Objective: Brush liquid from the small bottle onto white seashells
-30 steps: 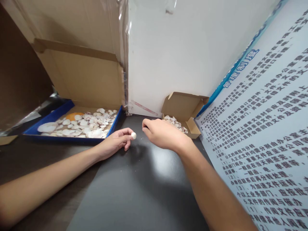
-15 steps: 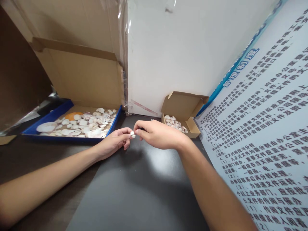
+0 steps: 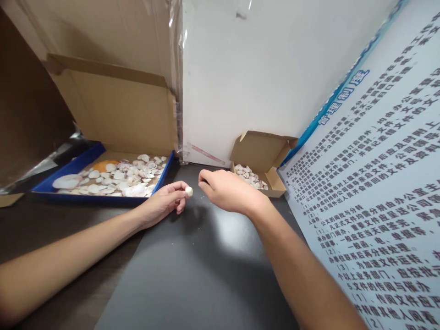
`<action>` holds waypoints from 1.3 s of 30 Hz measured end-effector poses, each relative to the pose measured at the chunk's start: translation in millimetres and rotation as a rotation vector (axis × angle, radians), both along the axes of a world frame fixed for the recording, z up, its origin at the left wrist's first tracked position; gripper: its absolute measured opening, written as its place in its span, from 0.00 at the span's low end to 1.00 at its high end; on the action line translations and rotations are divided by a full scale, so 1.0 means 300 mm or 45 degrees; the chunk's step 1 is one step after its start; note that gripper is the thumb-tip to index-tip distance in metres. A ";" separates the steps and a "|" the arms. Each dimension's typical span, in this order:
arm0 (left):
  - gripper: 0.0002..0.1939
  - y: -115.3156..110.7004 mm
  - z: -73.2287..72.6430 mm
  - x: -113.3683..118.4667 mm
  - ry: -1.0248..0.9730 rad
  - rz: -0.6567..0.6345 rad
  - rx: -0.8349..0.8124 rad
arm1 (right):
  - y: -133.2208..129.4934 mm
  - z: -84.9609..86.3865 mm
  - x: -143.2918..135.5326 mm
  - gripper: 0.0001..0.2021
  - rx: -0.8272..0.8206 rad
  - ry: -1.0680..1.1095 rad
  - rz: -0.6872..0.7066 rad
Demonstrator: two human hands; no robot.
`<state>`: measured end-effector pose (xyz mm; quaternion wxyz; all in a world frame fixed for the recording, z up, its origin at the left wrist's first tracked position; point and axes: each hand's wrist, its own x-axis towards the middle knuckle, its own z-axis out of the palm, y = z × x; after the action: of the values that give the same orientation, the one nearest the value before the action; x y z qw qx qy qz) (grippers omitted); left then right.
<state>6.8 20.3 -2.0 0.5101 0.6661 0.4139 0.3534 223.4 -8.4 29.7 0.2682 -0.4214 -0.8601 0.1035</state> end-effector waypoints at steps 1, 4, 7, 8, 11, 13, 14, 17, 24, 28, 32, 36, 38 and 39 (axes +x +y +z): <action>0.11 0.000 0.000 0.001 -0.005 0.001 0.001 | -0.001 0.000 -0.001 0.13 0.004 0.001 -0.010; 0.09 -0.001 0.000 0.003 -0.007 0.003 0.001 | -0.006 0.000 -0.003 0.13 -0.055 0.050 0.119; 0.09 -0.003 0.001 0.004 -0.001 0.003 -0.002 | -0.011 0.000 -0.006 0.12 -0.013 0.031 0.089; 0.10 -0.004 0.001 0.004 0.001 0.007 -0.002 | -0.011 -0.001 -0.007 0.12 0.013 0.015 0.043; 0.10 -0.007 0.004 0.003 0.003 0.012 0.000 | -0.016 0.002 -0.008 0.12 -0.006 0.024 0.060; 0.09 -0.010 0.005 0.004 0.007 0.007 0.002 | -0.019 0.005 -0.008 0.13 -0.062 0.070 0.157; 0.09 -0.011 0.006 0.004 0.011 0.005 0.004 | -0.019 0.006 -0.009 0.12 -0.079 0.081 0.180; 0.10 -0.012 0.005 0.006 0.025 0.008 0.017 | -0.018 0.005 -0.011 0.12 -0.041 0.046 0.097; 0.08 -0.004 -0.002 0.002 0.031 -0.015 0.037 | -0.018 0.003 -0.012 0.13 -0.066 0.049 0.161; 0.09 -0.001 -0.004 0.001 0.021 -0.009 0.046 | -0.012 0.000 -0.008 0.12 0.001 0.018 0.032; 0.10 -0.004 0.000 0.002 0.001 -0.006 0.041 | -0.018 0.006 -0.004 0.12 -0.078 0.070 0.169; 0.11 -0.005 0.000 0.001 -0.005 -0.001 0.029 | -0.016 0.006 -0.003 0.12 -0.020 0.028 0.090; 0.11 -0.006 0.000 0.001 0.003 0.004 0.027 | -0.014 0.005 0.000 0.12 -0.001 0.021 0.025; 0.12 -0.006 0.000 0.001 0.003 0.005 0.027 | -0.014 0.006 0.001 0.12 -0.018 0.031 0.036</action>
<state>7.0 18.5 -2.1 0.5018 0.6711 0.4120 0.3579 223.7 -12.5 31.6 0.2743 -0.4096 -0.8619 0.1186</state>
